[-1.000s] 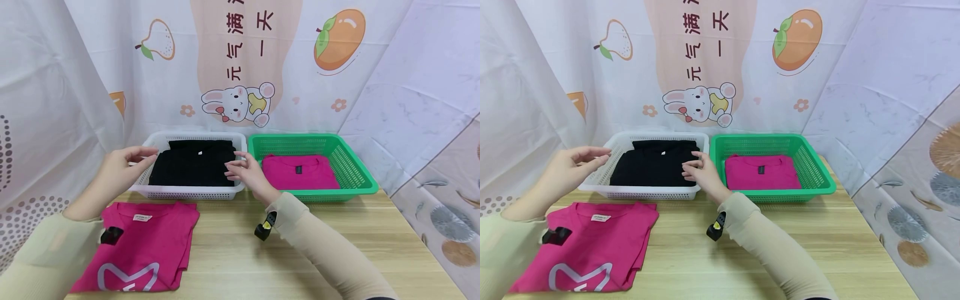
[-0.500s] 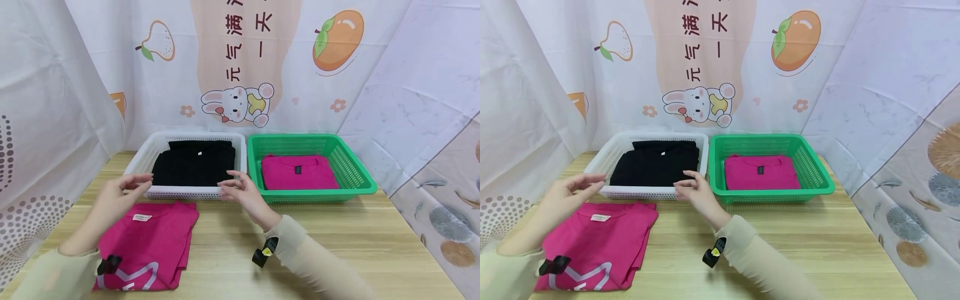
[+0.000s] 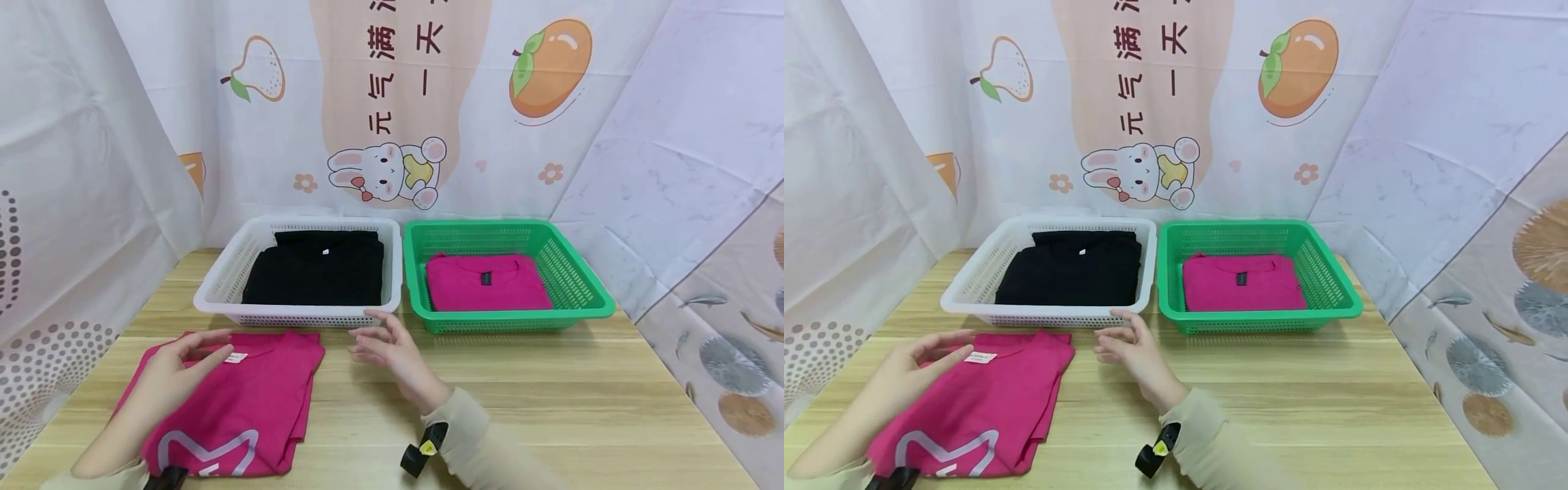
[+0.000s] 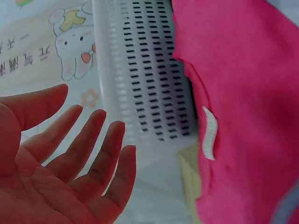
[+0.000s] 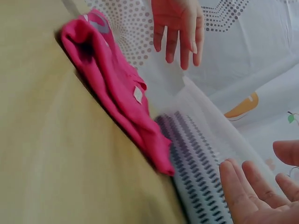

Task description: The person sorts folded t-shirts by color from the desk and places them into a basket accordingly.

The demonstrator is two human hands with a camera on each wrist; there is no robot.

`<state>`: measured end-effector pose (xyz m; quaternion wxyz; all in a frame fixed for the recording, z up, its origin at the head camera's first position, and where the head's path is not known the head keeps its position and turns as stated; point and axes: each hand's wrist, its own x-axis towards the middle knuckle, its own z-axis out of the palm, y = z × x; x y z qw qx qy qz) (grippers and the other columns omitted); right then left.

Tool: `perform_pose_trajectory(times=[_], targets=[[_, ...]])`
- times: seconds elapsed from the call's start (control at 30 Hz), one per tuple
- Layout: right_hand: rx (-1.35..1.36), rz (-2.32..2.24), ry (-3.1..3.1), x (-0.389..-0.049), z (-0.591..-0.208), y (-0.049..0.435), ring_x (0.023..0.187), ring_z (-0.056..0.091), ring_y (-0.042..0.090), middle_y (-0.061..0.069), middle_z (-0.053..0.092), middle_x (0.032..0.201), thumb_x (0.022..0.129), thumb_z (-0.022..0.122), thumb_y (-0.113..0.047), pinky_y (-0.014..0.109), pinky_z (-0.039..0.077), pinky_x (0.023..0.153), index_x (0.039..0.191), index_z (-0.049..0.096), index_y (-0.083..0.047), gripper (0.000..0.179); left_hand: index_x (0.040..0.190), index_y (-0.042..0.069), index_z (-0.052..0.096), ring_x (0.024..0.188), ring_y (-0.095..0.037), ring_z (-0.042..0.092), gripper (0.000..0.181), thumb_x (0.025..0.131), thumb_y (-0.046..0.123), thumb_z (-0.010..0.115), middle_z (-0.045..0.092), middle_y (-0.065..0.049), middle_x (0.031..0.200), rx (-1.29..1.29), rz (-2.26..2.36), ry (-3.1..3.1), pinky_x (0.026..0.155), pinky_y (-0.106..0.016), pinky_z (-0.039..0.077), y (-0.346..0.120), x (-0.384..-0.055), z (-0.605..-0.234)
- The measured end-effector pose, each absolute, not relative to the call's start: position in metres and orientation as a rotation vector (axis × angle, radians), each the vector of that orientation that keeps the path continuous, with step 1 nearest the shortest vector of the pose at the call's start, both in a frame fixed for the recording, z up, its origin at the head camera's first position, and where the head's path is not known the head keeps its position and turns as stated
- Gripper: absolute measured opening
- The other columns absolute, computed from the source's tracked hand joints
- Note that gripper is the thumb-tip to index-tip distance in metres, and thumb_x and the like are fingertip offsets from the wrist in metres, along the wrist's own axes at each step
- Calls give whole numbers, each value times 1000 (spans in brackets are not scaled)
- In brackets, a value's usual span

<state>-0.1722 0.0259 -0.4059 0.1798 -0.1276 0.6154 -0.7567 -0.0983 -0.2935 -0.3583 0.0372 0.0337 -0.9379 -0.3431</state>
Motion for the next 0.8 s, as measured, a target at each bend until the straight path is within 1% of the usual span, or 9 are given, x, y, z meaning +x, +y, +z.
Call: perform_pose_trajectory(times=[0.17, 0.23, 0.3, 0.4, 0.47, 0.6, 0.7, 0.8], targets=[[-315, -2147, 1681, -161, -420, 18, 101, 70, 26, 29, 59, 130, 96, 59, -8, 44, 54, 97, 144, 38, -1, 53, 140, 1, 52, 112, -43, 58, 58, 97, 38, 62, 55, -28, 134, 184, -1073, -2944, 67, -18, 51, -307, -93, -370], [-298, -2156, 1646, -156, -423, 15, 99, 71, 26, 29, 59, 130, 96, 59, -6, 45, 54, 97, 144, 37, 1, 54, 141, 0, 51, 115, -46, 55, 60, 97, 39, 61, 53, -30, 136, 212, -1077, -2957, 72, -26, 56, -313, -93, -374], [-272, -2165, 1607, -152, -427, 13, 97, 71, 24, 29, 60, 128, 95, 59, -4, 44, 55, 95, 144, 37, 3, 55, 142, -2, 49, 118, -49, 51, 61, 98, 38, 60, 51, -32, 137, 241, -1078, -2964, 79, -37, 59, -318, -92, -379], [-235, -2161, 1559, -145, -434, 9, 95, 71, 24, 29, 61, 125, 94, 60, -1, 42, 57, 92, 144, 38, 3, 55, 144, -4, 44, 120, -52, 46, 64, 99, 39, 57, 47, -35, 139, 298, -1079, -2976, 87, -56, 55, -326, -90, -385], [-205, -2153, 1535, -142, -439, 6, 93, 71, 23, 27, 63, 122, 93, 60, -1, 41, 58, 90, 143, 38, 3, 55, 146, -6, 40, 122, -54, 44, 67, 100, 40, 55, 44, -37, 141, 341, -1095, -2991, 90, -59, 52, -331, -89, -389], [-187, -2131, 1522, -135, -446, 1, 90, 71, 23, 27, 63, 121, 93, 61, 0, 42, 59, 88, 142, 42, 2, 53, 148, -7, 33, 126, -58, 37, 72, 101, 43, 52, 36, -39, 145, 412, -1108, -3026, 93, -65, 47, -342, -88, -394], [-193, -2119, 1543, -132, -450, -1, 89, 71, 21, 27, 63, 121, 93, 61, 1, 41, 59, 88, 141, 45, 2, 51, 147, -10, 33, 127, -60, 33, 74, 100, 43, 54, 32, -41, 145, 388, -1036, -3051, 95, -71, 42, -348, -87, -399], [-205, -2104, 1566, -131, -452, -2, 89, 70, 21, 27, 64, 121, 94, 61, 1, 40, 59, 87, 139, 48, 2, 47, 147, -13, 30, 126, -60, 31, 79, 98, 44, 57, 31, -43, 143, 333, -966, -3093, 95, -74, 39, -354, -88, -406]])
